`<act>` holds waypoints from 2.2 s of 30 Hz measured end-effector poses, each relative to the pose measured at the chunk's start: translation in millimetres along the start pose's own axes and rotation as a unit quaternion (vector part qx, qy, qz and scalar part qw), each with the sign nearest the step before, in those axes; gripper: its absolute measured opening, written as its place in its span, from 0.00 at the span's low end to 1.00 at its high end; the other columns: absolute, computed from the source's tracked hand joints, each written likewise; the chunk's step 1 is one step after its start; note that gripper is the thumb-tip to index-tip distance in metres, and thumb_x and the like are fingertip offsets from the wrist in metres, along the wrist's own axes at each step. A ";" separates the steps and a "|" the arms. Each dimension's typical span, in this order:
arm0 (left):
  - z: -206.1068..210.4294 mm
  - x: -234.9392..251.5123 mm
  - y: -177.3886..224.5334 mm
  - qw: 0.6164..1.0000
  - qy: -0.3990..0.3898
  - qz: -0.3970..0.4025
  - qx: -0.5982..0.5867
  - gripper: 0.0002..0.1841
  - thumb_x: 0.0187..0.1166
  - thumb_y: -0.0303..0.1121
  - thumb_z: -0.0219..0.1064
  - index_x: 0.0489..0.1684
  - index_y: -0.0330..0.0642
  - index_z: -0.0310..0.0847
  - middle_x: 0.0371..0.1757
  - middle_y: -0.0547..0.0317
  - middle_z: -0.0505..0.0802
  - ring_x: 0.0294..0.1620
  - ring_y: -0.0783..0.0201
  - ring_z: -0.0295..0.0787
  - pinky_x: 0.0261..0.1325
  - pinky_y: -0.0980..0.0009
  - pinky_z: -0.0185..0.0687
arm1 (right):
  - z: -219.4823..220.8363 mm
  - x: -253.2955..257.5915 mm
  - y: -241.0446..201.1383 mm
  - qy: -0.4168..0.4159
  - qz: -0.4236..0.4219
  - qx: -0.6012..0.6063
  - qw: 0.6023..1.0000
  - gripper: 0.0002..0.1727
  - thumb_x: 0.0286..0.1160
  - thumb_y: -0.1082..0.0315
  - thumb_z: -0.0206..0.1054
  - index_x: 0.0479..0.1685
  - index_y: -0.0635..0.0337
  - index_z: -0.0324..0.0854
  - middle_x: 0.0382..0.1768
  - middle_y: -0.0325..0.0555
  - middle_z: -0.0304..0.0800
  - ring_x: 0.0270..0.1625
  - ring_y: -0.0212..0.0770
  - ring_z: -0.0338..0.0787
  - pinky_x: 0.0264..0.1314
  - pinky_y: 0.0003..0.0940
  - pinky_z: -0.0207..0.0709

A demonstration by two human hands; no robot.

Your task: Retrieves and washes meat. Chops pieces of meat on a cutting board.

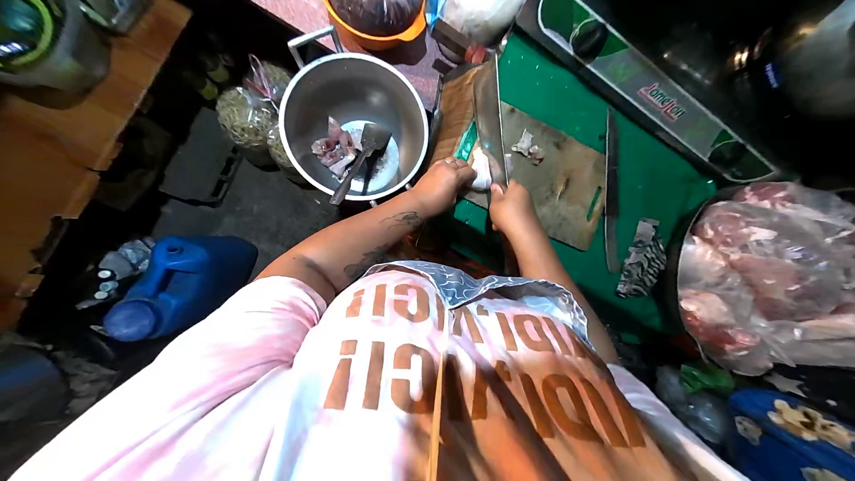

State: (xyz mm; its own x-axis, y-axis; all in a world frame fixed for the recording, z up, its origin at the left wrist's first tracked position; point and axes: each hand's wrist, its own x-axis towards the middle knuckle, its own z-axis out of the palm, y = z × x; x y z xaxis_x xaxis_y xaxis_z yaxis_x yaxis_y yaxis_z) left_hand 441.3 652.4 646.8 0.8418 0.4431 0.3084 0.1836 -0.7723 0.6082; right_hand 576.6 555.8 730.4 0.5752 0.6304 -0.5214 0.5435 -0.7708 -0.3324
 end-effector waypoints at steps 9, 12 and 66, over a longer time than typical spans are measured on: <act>-8.3 0.8 7.8 0.996 -0.028 -0.069 0.043 0.11 0.75 0.20 0.64 0.50 0.33 0.88 0.53 0.38 0.92 0.64 0.39 0.88 0.73 0.44 0.78 | -5.7 -3.7 16.9 -0.015 -0.005 0.047 0.999 0.26 0.94 0.51 0.51 0.64 0.70 0.76 0.40 0.65 0.86 0.29 0.56 0.88 0.35 0.55 0.85; -20.9 -9.5 13.2 0.993 -0.060 -0.098 0.021 0.15 0.73 0.19 0.66 0.56 0.34 0.88 0.54 0.40 0.93 0.64 0.40 0.89 0.73 0.44 0.78 | 4.6 -30.8 61.4 -0.038 0.014 0.050 0.998 0.27 0.94 0.49 0.51 0.60 0.69 0.76 0.32 0.62 0.85 0.24 0.54 0.87 0.31 0.53 0.84; -19.3 24.6 3.2 0.993 -0.111 0.042 -0.017 0.12 0.76 0.30 0.71 0.53 0.38 0.91 0.65 0.43 0.90 0.70 0.44 0.85 0.77 0.47 0.76 | -14.6 -44.8 64.8 0.003 0.022 0.024 0.999 0.25 0.95 0.51 0.51 0.60 0.66 0.79 0.41 0.66 0.89 0.38 0.62 0.92 0.45 0.64 0.84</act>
State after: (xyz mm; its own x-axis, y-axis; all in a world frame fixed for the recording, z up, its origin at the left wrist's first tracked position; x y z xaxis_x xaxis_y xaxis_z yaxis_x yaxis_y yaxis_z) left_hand 452.8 669.6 670.5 0.9450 0.2640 0.1932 0.0939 -0.7848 0.6126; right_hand 595.0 478.9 743.7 0.6008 0.5967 -0.5320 0.4886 -0.8008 -0.3464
